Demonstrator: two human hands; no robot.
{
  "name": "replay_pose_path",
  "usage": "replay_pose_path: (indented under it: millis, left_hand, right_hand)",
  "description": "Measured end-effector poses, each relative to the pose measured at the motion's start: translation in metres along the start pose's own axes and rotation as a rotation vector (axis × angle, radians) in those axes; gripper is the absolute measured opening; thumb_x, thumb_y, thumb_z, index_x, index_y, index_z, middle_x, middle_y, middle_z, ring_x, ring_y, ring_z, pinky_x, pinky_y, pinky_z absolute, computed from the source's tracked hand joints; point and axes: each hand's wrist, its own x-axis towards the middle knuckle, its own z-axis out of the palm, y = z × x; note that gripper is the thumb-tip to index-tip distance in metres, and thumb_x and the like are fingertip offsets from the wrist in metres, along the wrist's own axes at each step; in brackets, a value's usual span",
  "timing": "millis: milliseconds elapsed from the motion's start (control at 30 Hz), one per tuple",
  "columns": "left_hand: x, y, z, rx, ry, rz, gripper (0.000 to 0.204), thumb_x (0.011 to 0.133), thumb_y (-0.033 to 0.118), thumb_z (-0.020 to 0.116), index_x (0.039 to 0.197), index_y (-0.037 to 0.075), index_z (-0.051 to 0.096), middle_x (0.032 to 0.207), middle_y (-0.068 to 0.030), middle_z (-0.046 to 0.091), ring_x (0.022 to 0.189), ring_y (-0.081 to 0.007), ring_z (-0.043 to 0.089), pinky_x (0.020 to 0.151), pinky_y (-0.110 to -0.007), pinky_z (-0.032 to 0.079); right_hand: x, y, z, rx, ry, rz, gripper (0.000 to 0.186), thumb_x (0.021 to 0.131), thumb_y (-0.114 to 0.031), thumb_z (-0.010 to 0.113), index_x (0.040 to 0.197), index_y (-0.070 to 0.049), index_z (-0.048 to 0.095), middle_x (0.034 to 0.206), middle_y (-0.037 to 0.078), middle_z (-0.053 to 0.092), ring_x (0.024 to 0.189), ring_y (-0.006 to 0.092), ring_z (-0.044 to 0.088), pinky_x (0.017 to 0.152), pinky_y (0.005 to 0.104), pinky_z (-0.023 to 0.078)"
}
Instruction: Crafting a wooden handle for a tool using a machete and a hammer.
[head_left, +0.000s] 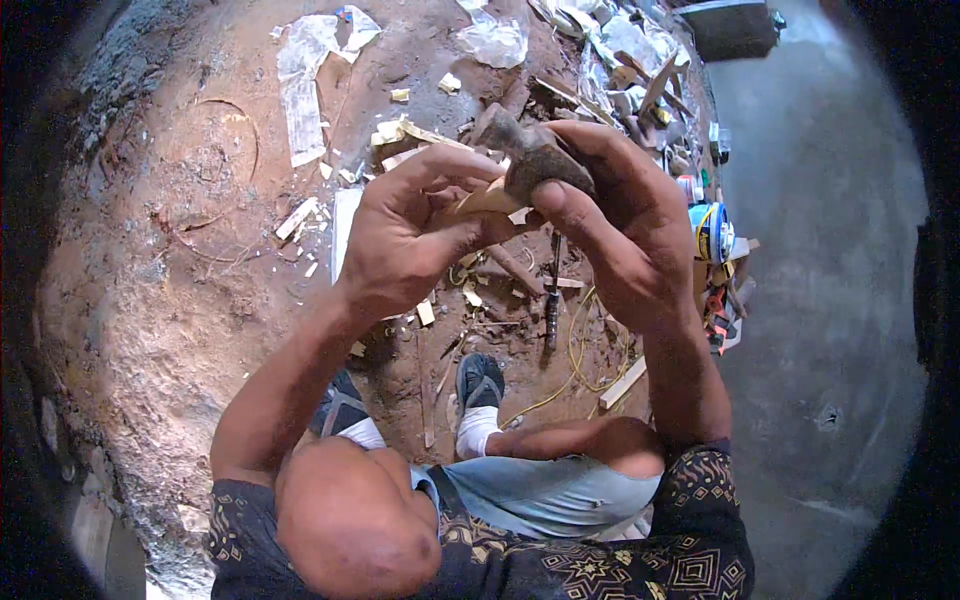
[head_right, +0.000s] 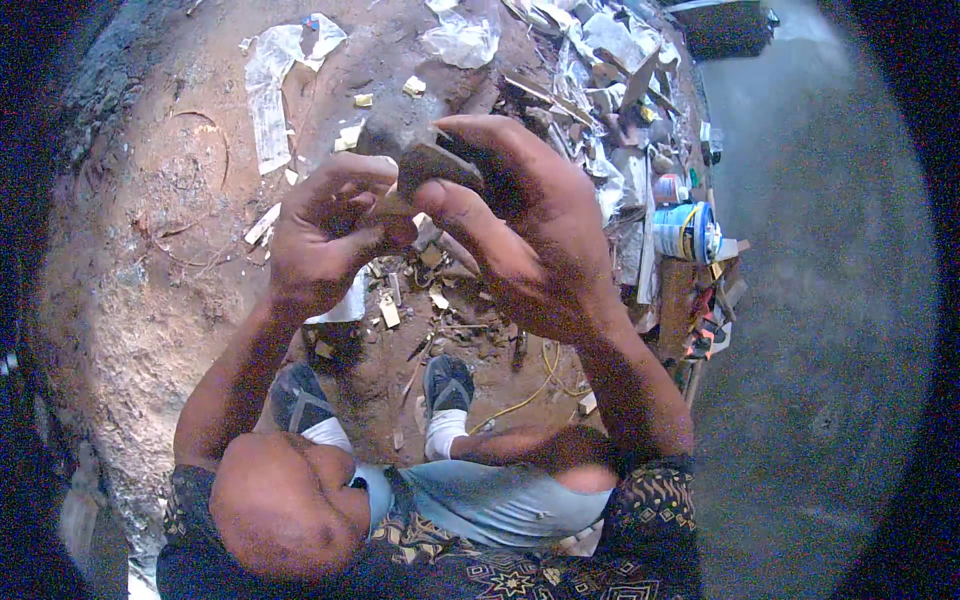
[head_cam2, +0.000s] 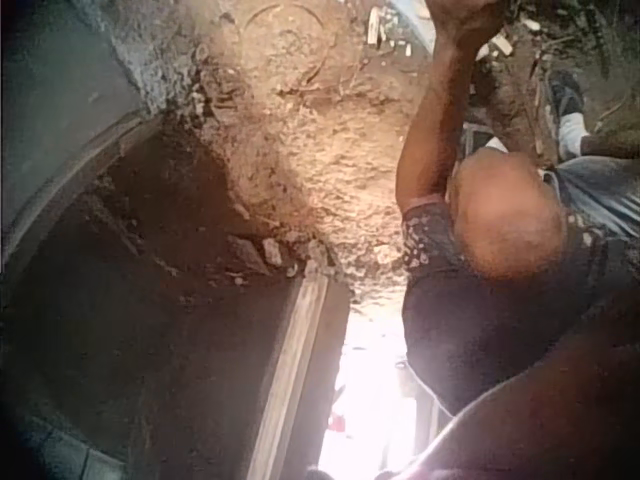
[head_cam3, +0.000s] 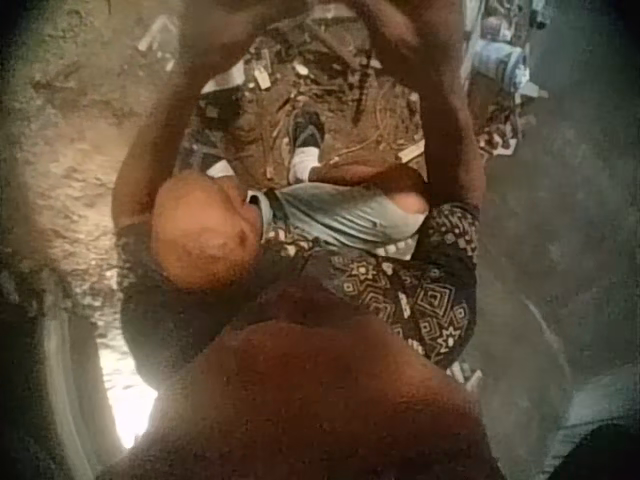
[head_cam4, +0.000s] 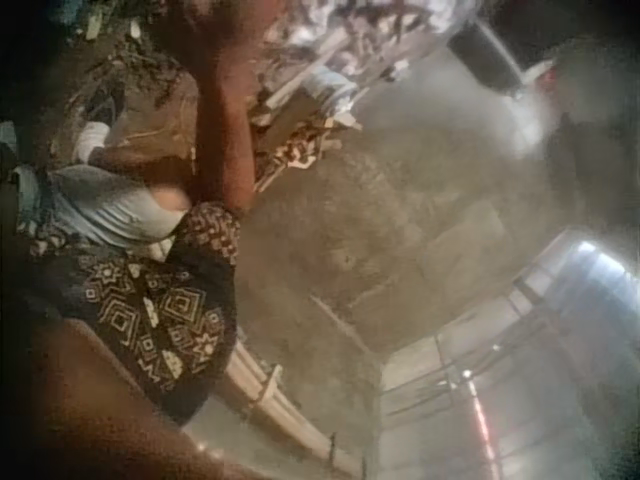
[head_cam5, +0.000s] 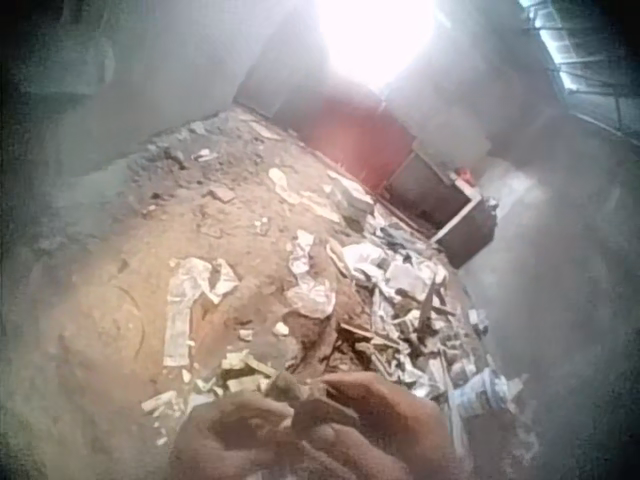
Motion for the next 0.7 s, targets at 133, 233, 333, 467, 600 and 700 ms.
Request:
replay_pose_path:
  millis: [133,233,333,467,600,700]
  left_hand:
    - [0.002,-0.002,0.0,-0.04,0.023,0.003,0.033,0.085,-0.011,0.064,0.116,0.003,0.06,0.109,-0.011,0.067,0.104,-0.0202,0.066,0.089,-0.033,0.059]
    - [0.006,-0.005,0.002,-0.015,0.038,0.01,0.031,0.085,-0.011,0.064,0.113,0.002,0.061,0.11,-0.0109,0.067,0.103,-0.0207,0.066,0.089,-0.033,0.059]
    - [0.006,-0.009,0.002,-0.028,0.063,-0.021,0.029,0.085,-0.01,0.064,0.111,0.002,0.062,0.11,-0.0105,0.067,0.103,-0.0205,0.067,0.09,-0.033,0.059]
    - [0.009,-0.01,0.007,-0.013,0.073,-0.004,0.027,0.085,-0.01,0.064,0.109,0.002,0.062,0.109,-0.0095,0.067,0.101,-0.0195,0.067,0.091,-0.032,0.058]
    - [0.013,-0.003,0.013,0.075,0.073,-0.063,0.027,0.085,-0.007,0.065,0.111,0.0,0.061,0.107,-0.0101,0.067,0.1,-0.0187,0.067,0.089,-0.031,0.058]
    - [0.015,-0.001,0.015,0.136,0.108,-0.057,0.029,0.087,0.0,0.07,0.115,0.0,0.06,0.108,-0.0111,0.067,0.1,-0.0179,0.066,0.089,-0.03,0.056]
  right_hand:
    - [0.0,0.004,-0.001,-0.025,0.019,-0.032,0.04,0.092,-0.009,0.067,0.127,0.004,0.054,0.115,0.011,0.064,0.105,0.0166,0.06,0.09,0.0311,0.051]
    - [-0.001,0.005,0.004,0.08,0.088,-0.037,0.034,0.089,-0.003,0.067,0.121,0.003,0.057,0.112,0.011,0.065,0.102,0.0157,0.063,0.09,0.0284,0.05]
    - [-0.003,0.02,0.005,0.028,0.09,-0.153,0.035,0.089,0.0,0.065,0.123,0.003,0.056,0.114,0.011,0.064,0.105,0.0163,0.062,0.092,0.0292,0.05]
    - [-0.006,0.02,0.003,0.02,0.055,-0.125,0.041,0.093,-0.003,0.064,0.132,0.003,0.052,0.124,0.012,0.061,0.113,0.018,0.059,0.099,0.0311,0.046]
    - [-0.005,0.026,0.003,-0.079,0.143,-0.161,0.043,0.09,0.001,0.062,0.132,0.0,0.053,0.12,0.014,0.064,0.108,0.0195,0.063,0.095,0.0316,0.049]
    - [-0.005,0.028,0.003,-0.205,0.136,-0.257,0.047,0.09,0.001,0.061,0.136,-0.001,0.052,0.125,0.016,0.063,0.11,0.0244,0.063,0.097,0.0344,0.048]
